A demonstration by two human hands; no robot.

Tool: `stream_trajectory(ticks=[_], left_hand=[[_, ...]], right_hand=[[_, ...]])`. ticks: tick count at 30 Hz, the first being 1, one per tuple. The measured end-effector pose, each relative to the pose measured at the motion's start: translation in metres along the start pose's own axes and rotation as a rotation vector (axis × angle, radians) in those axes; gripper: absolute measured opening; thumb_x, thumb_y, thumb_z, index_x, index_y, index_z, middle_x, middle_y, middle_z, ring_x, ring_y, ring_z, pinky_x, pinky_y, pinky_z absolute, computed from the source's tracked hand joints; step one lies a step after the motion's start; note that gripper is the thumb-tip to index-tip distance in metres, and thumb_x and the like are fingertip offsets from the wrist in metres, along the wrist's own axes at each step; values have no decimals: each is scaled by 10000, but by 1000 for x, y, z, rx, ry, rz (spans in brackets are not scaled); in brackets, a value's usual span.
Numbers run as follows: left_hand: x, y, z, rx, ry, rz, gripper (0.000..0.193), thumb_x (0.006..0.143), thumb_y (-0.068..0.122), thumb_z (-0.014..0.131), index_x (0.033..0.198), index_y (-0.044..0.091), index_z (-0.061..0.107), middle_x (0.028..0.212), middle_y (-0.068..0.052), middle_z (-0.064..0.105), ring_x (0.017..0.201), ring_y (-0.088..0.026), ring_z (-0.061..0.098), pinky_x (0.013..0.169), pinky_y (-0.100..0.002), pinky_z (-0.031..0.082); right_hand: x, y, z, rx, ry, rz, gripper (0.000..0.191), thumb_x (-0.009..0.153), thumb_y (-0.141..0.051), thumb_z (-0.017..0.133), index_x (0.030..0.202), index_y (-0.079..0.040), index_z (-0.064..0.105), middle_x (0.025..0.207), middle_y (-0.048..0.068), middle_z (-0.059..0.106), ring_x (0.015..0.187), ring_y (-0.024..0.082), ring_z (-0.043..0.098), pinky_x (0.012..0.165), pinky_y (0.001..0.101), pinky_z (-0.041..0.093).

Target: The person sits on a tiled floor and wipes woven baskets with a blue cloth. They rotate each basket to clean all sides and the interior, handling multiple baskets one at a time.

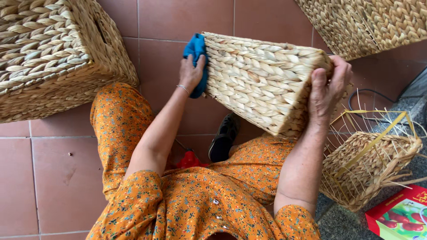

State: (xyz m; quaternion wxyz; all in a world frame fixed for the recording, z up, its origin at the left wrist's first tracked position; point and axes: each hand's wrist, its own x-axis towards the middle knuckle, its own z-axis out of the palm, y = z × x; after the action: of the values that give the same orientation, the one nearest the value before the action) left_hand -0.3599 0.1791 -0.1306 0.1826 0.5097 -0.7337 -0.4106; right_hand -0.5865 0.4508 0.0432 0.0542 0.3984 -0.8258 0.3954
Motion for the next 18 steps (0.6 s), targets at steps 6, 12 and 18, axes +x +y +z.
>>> stream_trajectory(ticks=[6,12,18], left_hand=[[-111,134,-15,-516,-287,574,298,972,371,712,1176,169,632,1140,-158,655,1023,-358,675,889,-452,573],[-117,188,-14,-448,-309,910,551,881,388,787,1347,230,539,1187,-150,560,1113,-387,629,913,-467,555],[17,91,22,-78,-221,421,480,928,455,725,1313,214,567,1193,-213,615,1068,-411,636,880,-523,531]], right_hand=[[11,25,-5,24,23,19,714,1135,-715,478,1281,-22,563,1285,118,556,1276,276,518,1124,475,424],[11,48,-21,232,-21,59,781,1077,-746,519,1353,-16,507,1300,102,568,1240,226,558,1123,416,481],[0,56,-30,371,-11,110,846,1050,-764,544,1381,8,447,1330,110,541,1213,188,542,1133,396,475]])
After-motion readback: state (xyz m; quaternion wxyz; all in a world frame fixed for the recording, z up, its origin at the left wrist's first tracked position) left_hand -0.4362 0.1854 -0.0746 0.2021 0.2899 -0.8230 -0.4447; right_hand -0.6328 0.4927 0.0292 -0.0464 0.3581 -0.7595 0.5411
